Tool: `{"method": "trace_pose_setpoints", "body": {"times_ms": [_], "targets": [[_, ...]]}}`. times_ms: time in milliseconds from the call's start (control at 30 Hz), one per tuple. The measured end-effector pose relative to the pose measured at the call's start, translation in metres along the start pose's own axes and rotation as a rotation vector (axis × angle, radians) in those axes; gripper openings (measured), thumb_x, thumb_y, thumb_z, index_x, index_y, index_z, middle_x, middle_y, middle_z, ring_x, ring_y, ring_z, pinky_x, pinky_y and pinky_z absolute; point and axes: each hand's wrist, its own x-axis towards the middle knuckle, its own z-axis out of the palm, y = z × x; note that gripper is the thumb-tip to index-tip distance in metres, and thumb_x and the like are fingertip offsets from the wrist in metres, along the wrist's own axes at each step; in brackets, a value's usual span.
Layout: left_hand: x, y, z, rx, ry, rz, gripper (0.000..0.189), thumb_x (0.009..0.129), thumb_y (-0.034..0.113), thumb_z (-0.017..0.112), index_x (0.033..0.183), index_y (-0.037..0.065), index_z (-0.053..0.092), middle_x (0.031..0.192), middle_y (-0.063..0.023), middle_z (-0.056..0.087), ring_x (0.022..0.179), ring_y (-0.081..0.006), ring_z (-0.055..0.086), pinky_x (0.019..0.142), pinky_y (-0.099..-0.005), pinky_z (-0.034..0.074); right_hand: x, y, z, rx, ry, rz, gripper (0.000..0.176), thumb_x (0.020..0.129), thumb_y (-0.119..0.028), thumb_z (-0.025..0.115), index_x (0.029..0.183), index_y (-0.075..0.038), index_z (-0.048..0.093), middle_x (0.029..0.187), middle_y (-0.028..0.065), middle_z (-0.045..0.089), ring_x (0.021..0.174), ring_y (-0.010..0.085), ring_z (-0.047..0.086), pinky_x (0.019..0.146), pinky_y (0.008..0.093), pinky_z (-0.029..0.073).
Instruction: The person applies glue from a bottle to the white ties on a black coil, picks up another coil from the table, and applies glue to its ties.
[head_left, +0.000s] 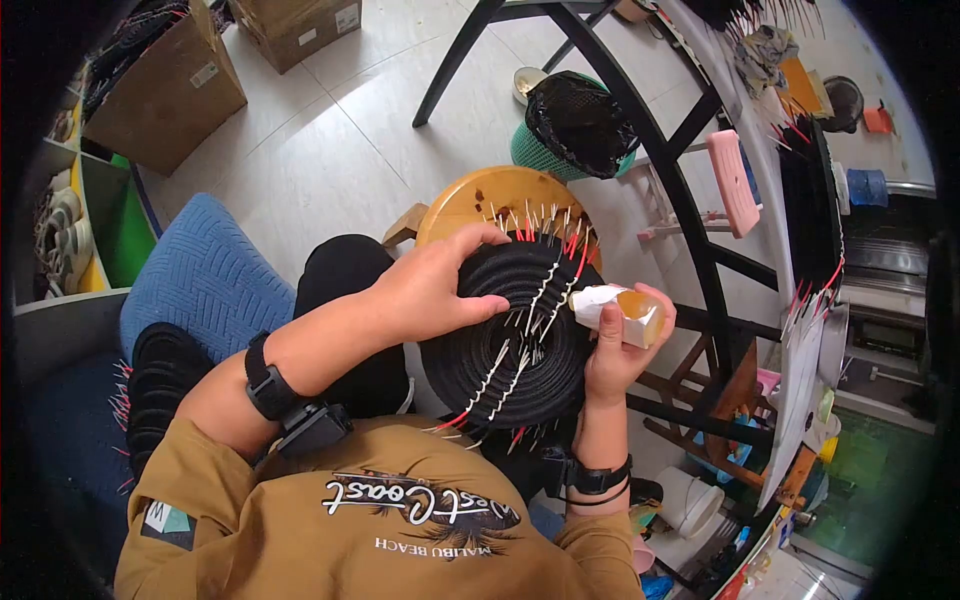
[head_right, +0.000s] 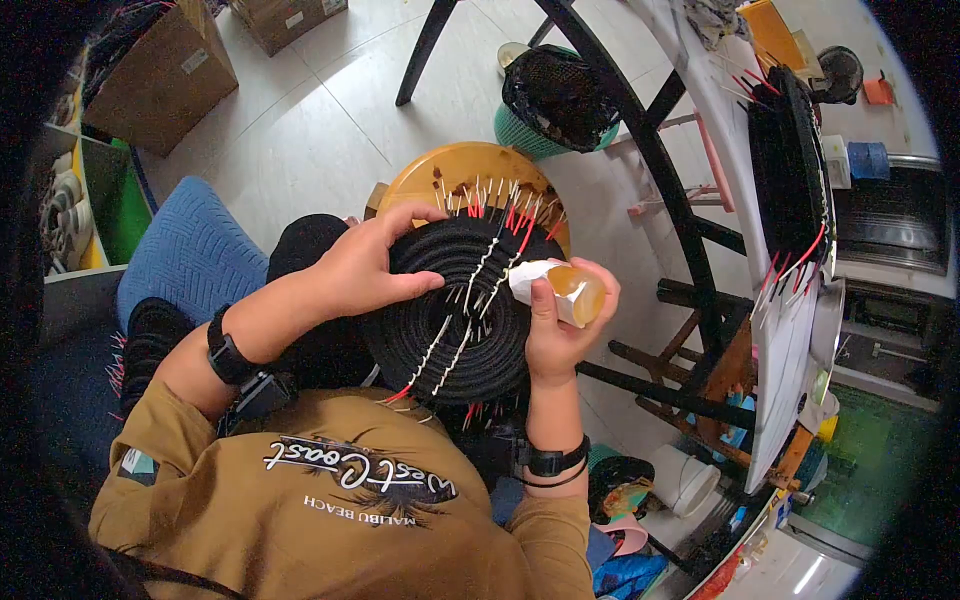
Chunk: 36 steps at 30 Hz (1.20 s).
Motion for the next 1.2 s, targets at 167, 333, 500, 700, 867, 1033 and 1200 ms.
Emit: {"method": "trace_pose_setpoints", "body": {"times_ms": [167,333,500,700,867,1033,1200], "targets": [[0.001,-0.004,0.001,0.010,0.005,0.010,0.050,0.072,0.018,0.070,0.114,0.006,0.045,0.096,-0.0136,0.063,0.092,-0.0261,0.061,0.080,-0.0329,0.046,0.002,-0.007,0.005,0.065,0.063,-0.082,0.041,0.083,-0.018,0.064,0.113,-0.007,0.039,0.092,0.0099,0.055,0.075,0.0155,0.056,0.059,0.0214,0.047],[0.000,-0.001,0.000,0.019,0.016,0.035,0.050,0.072,0.018,0.070,0.113,0.006,0.045,0.096,-0.0140,0.063,0.092,-0.0264,0.061,0.080,-0.0333,0.046,-0.001,-0.007,0.006,0.042,0.032,-0.120,0.041,0.083,-0.018,0.064,0.113,-0.006,0.039,0.093,0.0103,0.055,0.076,0.0158,0.056,0.063,0.0230,0.047],[0.000,-0.004,0.002,0.006,0.018,0.043,0.050,0.072,0.018,0.070,0.113,0.005,0.045,0.096,-0.0140,0.062,0.092,-0.0264,0.061,0.080,-0.0333,0.046,-0.003,-0.005,0.009,0.005,0.013,-0.129,0.041,0.083,-0.018,0.064,0.113,-0.006,0.039,0.094,0.0104,0.055,0.078,0.0151,0.056,0.065,0.0230,0.047],[0.000,-0.006,0.003,-0.010,0.019,0.042,0.050,0.072,0.018,0.070,0.113,0.005,0.045,0.097,-0.0142,0.062,0.092,-0.0267,0.061,0.081,-0.0331,0.045,-0.003,-0.007,0.008,-0.021,0.001,-0.114,0.040,0.083,-0.017,0.064,0.113,-0.006,0.039,0.095,0.0103,0.055,0.081,0.0153,0.055,0.070,0.0252,0.047],[0.000,-0.006,0.003,-0.012,0.021,0.036,0.051,0.072,0.019,0.070,0.114,0.005,0.045,0.097,-0.0148,0.062,0.093,-0.0271,0.060,0.081,-0.0332,0.045,-0.007,-0.005,0.001,0.073,-0.015,-0.045,0.046,0.079,-0.014,0.069,0.113,-0.002,0.039,0.106,0.0088,0.045,0.092,0.0191,0.055,0.081,0.0304,0.045],[0.000,-0.007,0.004,0.013,0.030,0.049,0.051,0.072,0.019,0.070,0.114,0.005,0.045,0.097,-0.0152,0.062,0.092,-0.0275,0.061,0.081,-0.0335,0.045,-0.008,-0.003,-0.001,0.046,-0.013,-0.027,0.047,0.079,-0.015,0.069,0.113,-0.002,0.039,0.106,0.0088,0.045,0.092,0.0197,0.055,0.081,0.0306,0.046],[-0.001,-0.003,0.002,-0.013,0.013,0.027,0.051,0.072,0.018,0.070,0.114,0.005,0.045,0.097,-0.0150,0.062,0.092,-0.0270,0.061,0.081,-0.0332,0.046,-0.008,-0.004,-0.001,0.100,0.008,-0.033,0.047,0.079,-0.015,0.069,0.113,-0.003,0.039,0.106,0.0091,0.044,0.092,0.0212,0.056,0.081,0.0317,0.046]]}}
